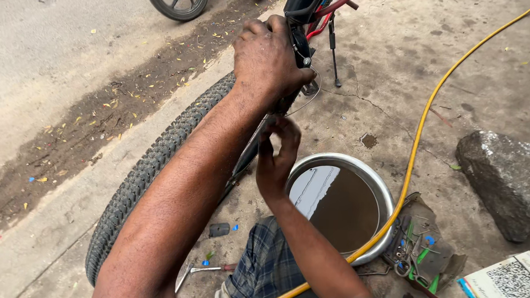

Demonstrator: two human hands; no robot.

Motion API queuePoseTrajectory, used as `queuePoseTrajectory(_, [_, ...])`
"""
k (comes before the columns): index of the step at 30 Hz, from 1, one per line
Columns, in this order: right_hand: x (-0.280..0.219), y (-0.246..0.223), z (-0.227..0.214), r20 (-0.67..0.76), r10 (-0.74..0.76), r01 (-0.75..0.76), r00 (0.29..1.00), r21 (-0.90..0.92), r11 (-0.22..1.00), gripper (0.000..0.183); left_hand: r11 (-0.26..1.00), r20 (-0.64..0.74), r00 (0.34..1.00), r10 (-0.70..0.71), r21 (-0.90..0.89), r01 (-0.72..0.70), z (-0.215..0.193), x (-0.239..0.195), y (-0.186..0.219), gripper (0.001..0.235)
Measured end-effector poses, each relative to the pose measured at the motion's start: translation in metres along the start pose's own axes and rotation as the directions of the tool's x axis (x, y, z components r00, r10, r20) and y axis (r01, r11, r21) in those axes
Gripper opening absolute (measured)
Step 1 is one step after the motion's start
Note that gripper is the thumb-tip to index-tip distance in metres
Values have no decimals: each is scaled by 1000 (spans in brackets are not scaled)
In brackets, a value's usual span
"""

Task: The person sits on the ground and repairs a bicycle tire. They attach a valve core, connect a yellow air hose to the tire valve, and inflate the tire. After inflating, they remove the hose and use a wrench to tighten the front wheel axle nuts.

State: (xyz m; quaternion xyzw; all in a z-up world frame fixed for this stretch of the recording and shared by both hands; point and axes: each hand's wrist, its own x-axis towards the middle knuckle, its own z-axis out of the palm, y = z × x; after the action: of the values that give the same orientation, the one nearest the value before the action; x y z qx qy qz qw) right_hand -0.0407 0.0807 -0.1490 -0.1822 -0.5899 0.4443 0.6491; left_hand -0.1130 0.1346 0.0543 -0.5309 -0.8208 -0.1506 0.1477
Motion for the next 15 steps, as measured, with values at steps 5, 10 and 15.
queuePoseTrajectory(5, [-14, 2, 31, 124, 441, -442, 889, 485, 755, 44, 998, 29, 1000, -3, 64, 2, 6, 1, 0, 127])
queuePoseTrajectory(10, [25, 9, 79, 195, 461, -476, 865, 609, 635, 50, 998, 71, 997, -13, 65, 9, 3, 0, -3, 131])
queuePoseTrajectory(15, [30, 24, 94, 173, 504, -484, 846, 647, 589, 55, 997, 42, 999, 5, 73, -8, 1, -2, 2, 135])
